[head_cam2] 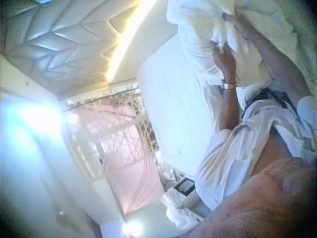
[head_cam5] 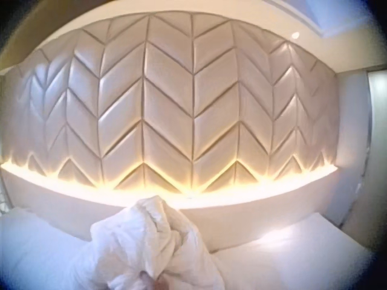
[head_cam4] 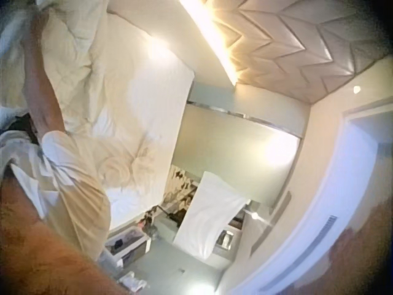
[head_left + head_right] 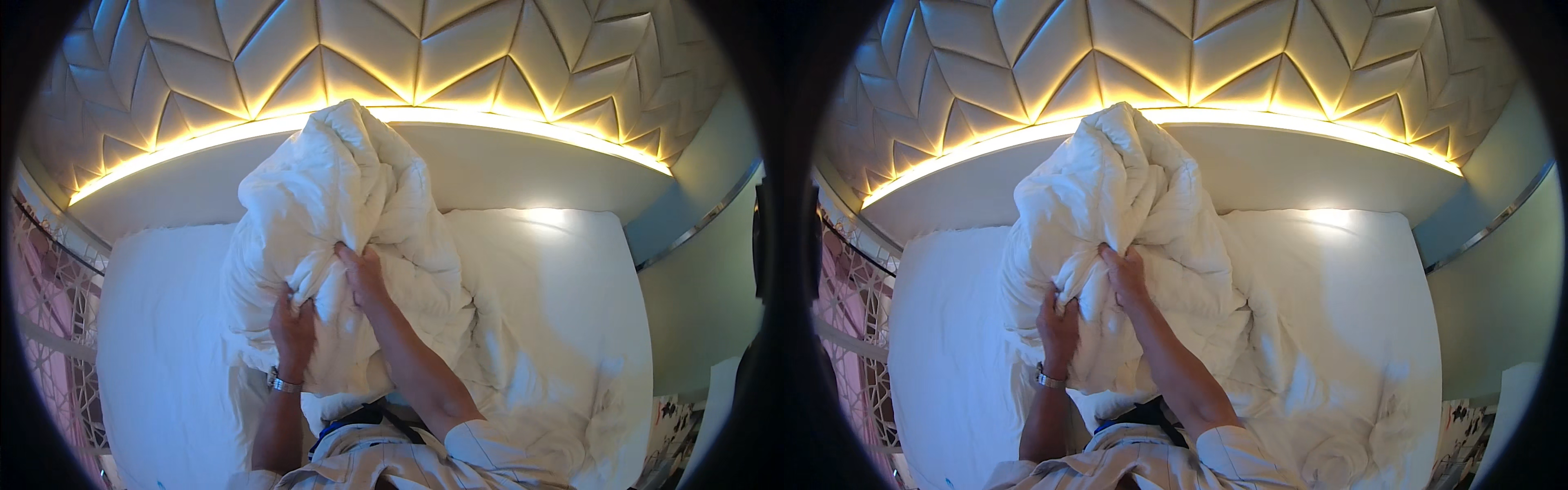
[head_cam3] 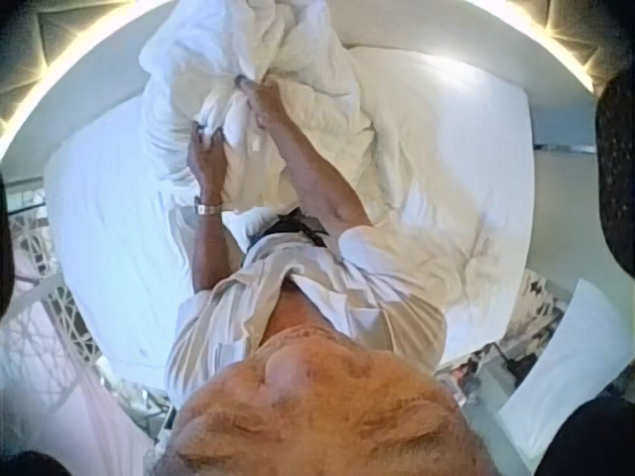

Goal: The person spreads a white fitted sheet over a mattress, tucking the edges under. They then place a white duvet on top and arrange two white pillows at the head of the bed.

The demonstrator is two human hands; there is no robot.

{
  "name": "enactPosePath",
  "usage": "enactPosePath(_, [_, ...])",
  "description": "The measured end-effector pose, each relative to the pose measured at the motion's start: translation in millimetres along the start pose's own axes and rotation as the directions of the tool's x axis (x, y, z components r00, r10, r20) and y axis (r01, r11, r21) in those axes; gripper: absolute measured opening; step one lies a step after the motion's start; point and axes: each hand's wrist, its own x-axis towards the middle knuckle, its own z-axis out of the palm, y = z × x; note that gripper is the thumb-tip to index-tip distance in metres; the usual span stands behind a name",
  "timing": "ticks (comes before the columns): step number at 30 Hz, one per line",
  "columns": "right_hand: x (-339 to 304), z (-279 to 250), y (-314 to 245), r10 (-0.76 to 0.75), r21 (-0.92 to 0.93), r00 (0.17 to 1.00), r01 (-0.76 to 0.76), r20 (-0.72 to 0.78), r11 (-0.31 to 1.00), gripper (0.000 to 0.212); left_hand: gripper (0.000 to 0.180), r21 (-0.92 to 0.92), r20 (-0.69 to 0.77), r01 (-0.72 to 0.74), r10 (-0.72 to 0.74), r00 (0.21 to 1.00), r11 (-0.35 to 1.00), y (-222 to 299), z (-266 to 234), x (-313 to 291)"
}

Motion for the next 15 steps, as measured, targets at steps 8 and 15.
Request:
enactPosePath(8, [-88.2,-135.6,-155.1,-0.367,0.088,0.897,0.398,-0.247,0.913,0.04,0.037,-0.331,0.129,-0.263,0.32,0.939,0.906,121.2,110.9,-77.8])
enactPosePath(15, [-251.0,-301.6,-263.7,-0.673,-0.204,0.507,0.697,-0.538,0.688,0.048,0.035,-0.579,0.407,-0.28,0.569,0.715,0.766,259.3,206.7,-196.7])
